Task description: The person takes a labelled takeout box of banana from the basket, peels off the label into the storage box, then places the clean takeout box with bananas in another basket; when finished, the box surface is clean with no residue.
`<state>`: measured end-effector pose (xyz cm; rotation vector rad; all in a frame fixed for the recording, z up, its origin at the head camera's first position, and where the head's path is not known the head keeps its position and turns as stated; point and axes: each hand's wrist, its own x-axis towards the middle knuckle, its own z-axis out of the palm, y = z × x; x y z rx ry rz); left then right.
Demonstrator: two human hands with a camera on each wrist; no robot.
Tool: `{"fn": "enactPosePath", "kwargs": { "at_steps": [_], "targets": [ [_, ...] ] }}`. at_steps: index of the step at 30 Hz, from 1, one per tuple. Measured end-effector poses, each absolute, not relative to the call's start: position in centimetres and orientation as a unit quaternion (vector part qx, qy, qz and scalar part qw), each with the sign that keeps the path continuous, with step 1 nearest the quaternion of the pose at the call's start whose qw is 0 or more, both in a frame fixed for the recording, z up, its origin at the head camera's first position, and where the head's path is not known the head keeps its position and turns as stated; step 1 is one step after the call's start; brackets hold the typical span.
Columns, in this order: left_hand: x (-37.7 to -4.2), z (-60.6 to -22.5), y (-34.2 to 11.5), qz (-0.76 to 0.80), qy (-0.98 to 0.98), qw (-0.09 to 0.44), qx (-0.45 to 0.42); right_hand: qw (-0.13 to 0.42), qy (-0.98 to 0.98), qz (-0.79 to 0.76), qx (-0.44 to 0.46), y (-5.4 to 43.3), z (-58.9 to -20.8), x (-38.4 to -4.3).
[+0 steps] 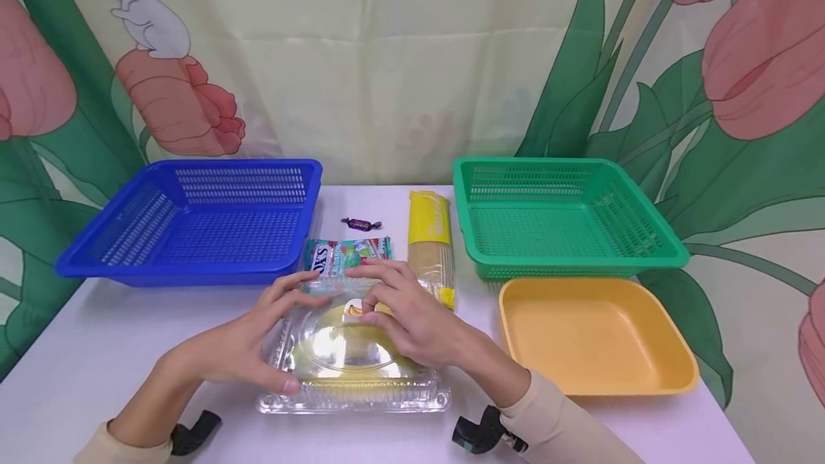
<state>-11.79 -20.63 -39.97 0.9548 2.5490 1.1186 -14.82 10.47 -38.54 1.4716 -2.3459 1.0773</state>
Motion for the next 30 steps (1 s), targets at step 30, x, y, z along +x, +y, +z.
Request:
{"fn": "enactPosePath", "kwargs": {
  "at_steps": [30],
  "targets": [
    [-11.69, -39.99, -20.62, 0.388, 0.86, 0.104, 0.316, 0.142, -0.775, 0.443, 0.428, 10.34, -39.22, -14.6]
  ]
}}
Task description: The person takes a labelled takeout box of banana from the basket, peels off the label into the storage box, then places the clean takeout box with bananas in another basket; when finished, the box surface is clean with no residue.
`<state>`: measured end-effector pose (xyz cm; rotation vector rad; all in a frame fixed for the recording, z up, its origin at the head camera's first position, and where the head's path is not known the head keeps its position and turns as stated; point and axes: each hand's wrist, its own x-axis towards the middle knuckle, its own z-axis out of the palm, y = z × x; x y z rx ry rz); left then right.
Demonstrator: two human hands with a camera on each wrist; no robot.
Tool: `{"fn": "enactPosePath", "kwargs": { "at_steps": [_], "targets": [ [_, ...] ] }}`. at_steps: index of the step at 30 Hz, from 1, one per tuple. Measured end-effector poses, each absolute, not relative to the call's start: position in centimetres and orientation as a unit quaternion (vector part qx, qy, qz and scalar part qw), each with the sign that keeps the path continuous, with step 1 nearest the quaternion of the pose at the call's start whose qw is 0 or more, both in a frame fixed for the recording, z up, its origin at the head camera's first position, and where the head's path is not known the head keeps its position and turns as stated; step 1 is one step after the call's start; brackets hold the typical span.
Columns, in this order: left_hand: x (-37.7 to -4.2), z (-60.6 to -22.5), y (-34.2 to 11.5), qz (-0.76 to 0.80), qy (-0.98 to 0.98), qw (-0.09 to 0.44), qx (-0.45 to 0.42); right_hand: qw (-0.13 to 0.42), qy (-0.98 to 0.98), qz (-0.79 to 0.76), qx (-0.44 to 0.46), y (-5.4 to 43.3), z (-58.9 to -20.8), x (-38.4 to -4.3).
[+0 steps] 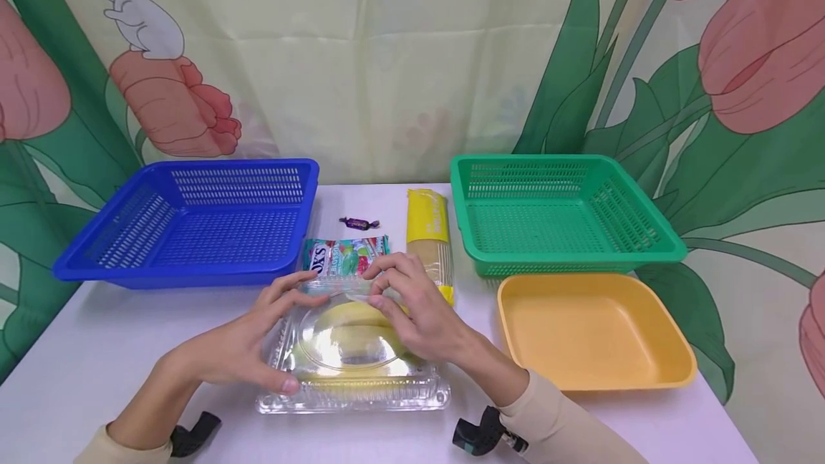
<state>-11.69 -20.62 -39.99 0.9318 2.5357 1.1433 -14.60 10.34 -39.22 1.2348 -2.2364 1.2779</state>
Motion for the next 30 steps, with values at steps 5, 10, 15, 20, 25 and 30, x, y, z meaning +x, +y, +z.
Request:
{"fn": "enactPosePath", "kwargs": {
  "at_steps": [5, 10, 15, 20, 25, 30],
  "targets": [
    [-11.4, -40.0, -20.6, 0.391, 0.857, 0.12, 0.314, 0.129, -0.737, 0.509, 0.426, 10.4, -39.0, -14.2],
    [-11.7, -39.8, -20.6, 0.383, 0.862, 0.114, 0.312, 0.11, -0.679, 0.578, 0.439, 10.4, -37.7, -13.9],
    [-11.8, -39.8, -20.5, 0.381, 0.863, 0.111, 0.312, 0.114, -0.687, 0.552, 0.459, 11.2, -36.5, -13.3],
    [-11.7, -39.8, -20.6, 0.386, 0.861, 0.112, 0.313, 0.141, -0.682, 0.551, 0.46, 12.8, -35.7, -13.3],
    [-11.6, -39.7, -20.8, 0.387, 0.861, 0.113, 0.31, 0.168, -0.667, 0.566, 0.455, 14.4, -35.4, -13.8],
    [-11.7, -39.6, -20.7, 0.387, 0.86, 0.113, 0.312, 0.183, -0.66, 0.567, 0.458, 16.0, -35.4, -14.1]
  ]
}}
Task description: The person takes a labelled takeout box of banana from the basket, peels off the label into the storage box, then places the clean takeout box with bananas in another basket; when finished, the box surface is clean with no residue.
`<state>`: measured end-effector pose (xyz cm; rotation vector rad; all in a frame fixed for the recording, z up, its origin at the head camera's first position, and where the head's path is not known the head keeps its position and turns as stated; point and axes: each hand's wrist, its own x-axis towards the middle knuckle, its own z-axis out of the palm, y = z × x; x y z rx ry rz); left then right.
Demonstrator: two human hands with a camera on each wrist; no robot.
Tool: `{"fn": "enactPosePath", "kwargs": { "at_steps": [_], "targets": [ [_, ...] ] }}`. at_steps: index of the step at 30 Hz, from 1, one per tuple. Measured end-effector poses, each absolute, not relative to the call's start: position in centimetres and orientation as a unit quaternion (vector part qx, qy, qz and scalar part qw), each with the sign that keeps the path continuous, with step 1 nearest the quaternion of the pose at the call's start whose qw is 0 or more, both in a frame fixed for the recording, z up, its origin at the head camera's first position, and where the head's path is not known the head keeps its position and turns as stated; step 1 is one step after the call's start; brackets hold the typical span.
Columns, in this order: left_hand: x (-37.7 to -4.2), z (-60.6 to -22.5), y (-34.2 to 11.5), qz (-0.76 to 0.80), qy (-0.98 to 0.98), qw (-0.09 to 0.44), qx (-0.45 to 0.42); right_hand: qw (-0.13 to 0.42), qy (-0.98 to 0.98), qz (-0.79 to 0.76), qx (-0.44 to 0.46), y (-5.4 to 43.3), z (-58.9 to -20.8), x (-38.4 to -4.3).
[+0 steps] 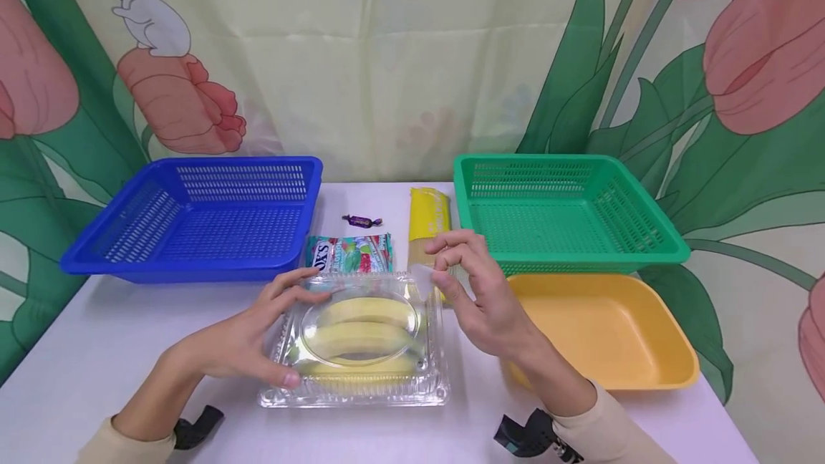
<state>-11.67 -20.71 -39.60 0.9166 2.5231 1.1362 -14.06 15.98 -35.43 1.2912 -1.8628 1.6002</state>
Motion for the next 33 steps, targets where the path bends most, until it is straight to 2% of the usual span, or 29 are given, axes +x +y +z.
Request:
{"fn": "enactPosePath", "kwargs": {
  "at_steps": [19, 33],
  "targets": [
    [-11.5, -39.8, -20.4, 0.397, 0.86, 0.114, 0.299, 0.209, -0.713, 0.533, 0.405, 23.5, -36.2, -14.4],
    [-11.4, -39.7, -20.3, 0.397, 0.861, 0.113, 0.297, 0.231, -0.816, 0.427, 0.315, 28.4, -37.6, -15.2]
  ]
}}
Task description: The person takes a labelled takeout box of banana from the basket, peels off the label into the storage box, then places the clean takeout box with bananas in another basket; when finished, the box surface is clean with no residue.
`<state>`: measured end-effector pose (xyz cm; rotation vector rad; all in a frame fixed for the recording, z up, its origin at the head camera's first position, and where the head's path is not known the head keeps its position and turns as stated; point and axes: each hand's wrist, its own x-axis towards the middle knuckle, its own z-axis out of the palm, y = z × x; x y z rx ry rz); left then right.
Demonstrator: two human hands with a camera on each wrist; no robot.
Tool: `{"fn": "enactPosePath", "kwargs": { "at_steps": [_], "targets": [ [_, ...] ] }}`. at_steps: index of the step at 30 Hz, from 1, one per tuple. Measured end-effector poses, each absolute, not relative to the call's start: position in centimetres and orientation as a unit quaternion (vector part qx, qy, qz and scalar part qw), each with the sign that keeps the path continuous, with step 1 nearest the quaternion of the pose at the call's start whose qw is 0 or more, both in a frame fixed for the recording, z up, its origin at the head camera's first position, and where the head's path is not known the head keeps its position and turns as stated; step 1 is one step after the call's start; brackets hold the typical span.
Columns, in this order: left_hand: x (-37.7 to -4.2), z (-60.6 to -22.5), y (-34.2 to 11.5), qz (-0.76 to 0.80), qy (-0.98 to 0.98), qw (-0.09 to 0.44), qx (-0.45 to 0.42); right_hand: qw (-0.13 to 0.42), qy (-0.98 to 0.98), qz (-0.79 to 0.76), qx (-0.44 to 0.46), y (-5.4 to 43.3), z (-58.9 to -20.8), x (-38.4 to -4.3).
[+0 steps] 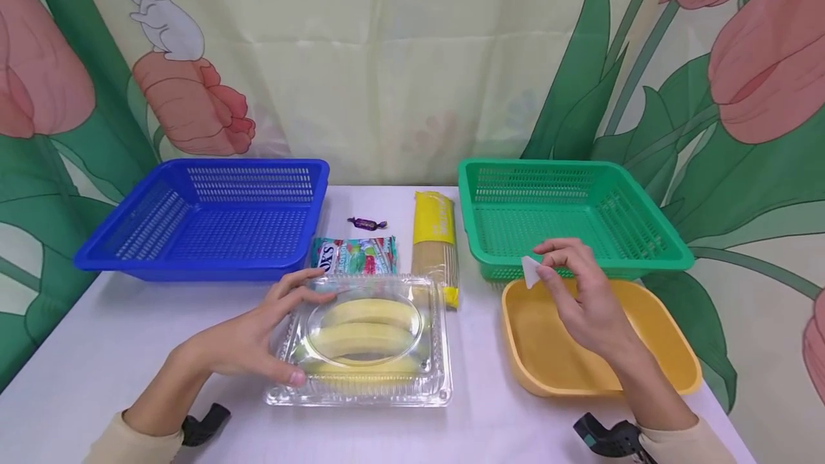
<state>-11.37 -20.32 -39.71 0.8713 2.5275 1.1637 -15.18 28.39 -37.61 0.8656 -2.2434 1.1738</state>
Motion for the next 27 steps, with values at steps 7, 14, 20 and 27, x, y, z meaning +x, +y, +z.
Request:
{"fn": "enactPosePath", "kwargs": {
  "at_steps": [7, 14, 20, 27],
  "targets": [
    [-11.4, -39.9, -20.5, 0.395, 0.86, 0.116, 0.301, 0.243, -0.84, 0.389, 0.29, 30.6, -38.3, -14.9],
    [-11.4, -39.6, -20.5, 0.385, 0.865, 0.115, 0.299, 0.238, -0.867, 0.362, 0.247, 32.7, -39.1, -14.0],
    [-11.3, -39.5, -20.6, 0.389, 0.865, 0.118, 0.295, 0.248, -0.869, 0.356, 0.237, 34.2, -39.5, -13.4],
    [-11.4, -39.5, -20.5, 0.39, 0.863, 0.117, 0.301, 0.255, -0.882, 0.332, 0.218, 35.5, -39.7, -12.9]
  ]
}}
